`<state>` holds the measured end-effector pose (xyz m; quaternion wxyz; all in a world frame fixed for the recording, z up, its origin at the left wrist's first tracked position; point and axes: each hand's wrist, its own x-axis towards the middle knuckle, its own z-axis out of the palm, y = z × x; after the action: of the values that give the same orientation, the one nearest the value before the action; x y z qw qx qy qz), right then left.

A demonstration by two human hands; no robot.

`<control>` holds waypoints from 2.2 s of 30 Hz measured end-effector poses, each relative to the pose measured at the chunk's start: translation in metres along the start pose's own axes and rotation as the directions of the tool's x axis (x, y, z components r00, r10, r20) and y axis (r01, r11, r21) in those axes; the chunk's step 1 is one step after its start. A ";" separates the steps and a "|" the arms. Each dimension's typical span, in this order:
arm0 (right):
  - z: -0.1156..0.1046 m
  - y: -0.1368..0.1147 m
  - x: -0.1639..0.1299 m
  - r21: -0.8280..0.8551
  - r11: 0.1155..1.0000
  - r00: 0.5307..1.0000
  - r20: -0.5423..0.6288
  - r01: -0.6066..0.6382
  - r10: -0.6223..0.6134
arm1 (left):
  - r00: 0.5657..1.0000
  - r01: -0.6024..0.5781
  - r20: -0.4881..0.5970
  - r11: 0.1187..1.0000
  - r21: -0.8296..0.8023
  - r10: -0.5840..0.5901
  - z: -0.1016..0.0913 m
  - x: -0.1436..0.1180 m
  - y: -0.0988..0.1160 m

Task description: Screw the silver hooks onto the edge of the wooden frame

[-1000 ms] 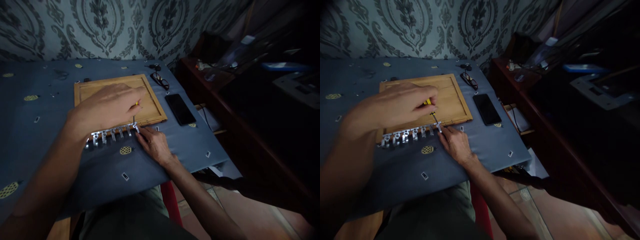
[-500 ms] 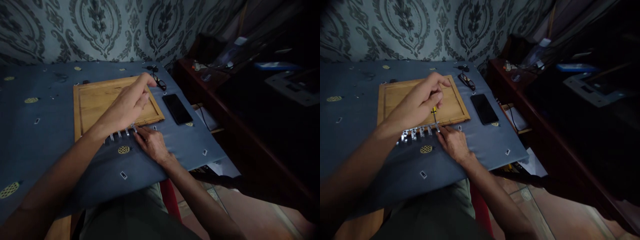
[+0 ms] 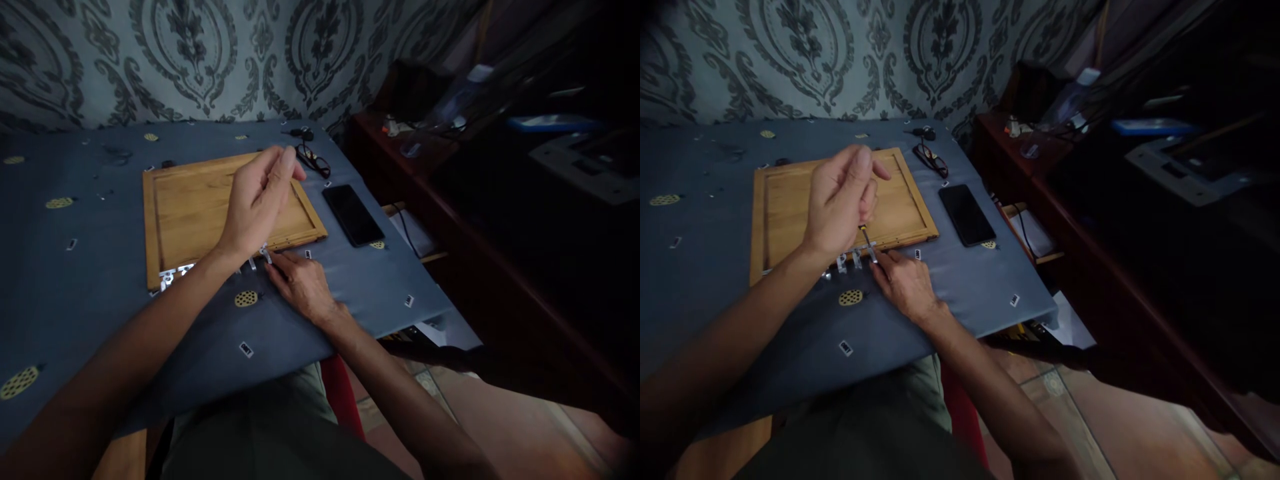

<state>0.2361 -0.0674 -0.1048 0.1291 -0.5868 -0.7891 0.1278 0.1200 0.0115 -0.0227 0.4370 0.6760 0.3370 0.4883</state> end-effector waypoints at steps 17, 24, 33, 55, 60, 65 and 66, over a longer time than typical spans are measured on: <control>0.000 -0.001 0.000 0.002 1.000 1.000 -0.003 0.002 -0.002 | 0.991 -0.135 0.055 0.924 0.357 0.124 -0.015 -0.001 0.010; 0.000 -0.002 0.001 -0.007 1.000 1.000 0.017 -0.009 0.009 | 0.990 -0.140 -0.049 0.976 -0.168 0.134 0.002 0.001 -0.004; -0.001 -0.002 0.000 -0.006 1.000 1.000 0.020 -0.016 0.016 | 0.990 -0.143 -0.024 0.940 -0.310 0.142 0.001 0.013 -0.013; -0.002 -0.004 0.001 -0.021 0.999 0.999 0.009 -0.033 0.034 | 0.988 -0.110 0.071 0.946 -0.305 0.138 -0.011 0.011 -0.006; -0.001 -0.004 0.001 -0.017 0.999 0.999 0.014 -0.038 0.038 | 0.985 -0.147 0.043 0.945 -0.291 0.166 -0.009 0.013 -0.009; -0.001 -0.004 0.001 -0.014 0.999 0.999 0.020 -0.039 0.039 | 0.984 -0.159 0.028 0.943 -0.294 0.175 -0.007 0.012 -0.011; -0.002 -0.004 0.001 -0.014 0.999 0.999 0.020 -0.038 0.038 | 0.985 -0.152 0.029 0.943 -0.296 0.168 -0.006 0.012 -0.011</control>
<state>0.2330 -0.0674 -0.1021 0.1149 -0.6011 -0.7800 0.1308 0.1172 0.0283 -0.0277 0.5001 0.6420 0.1928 0.5482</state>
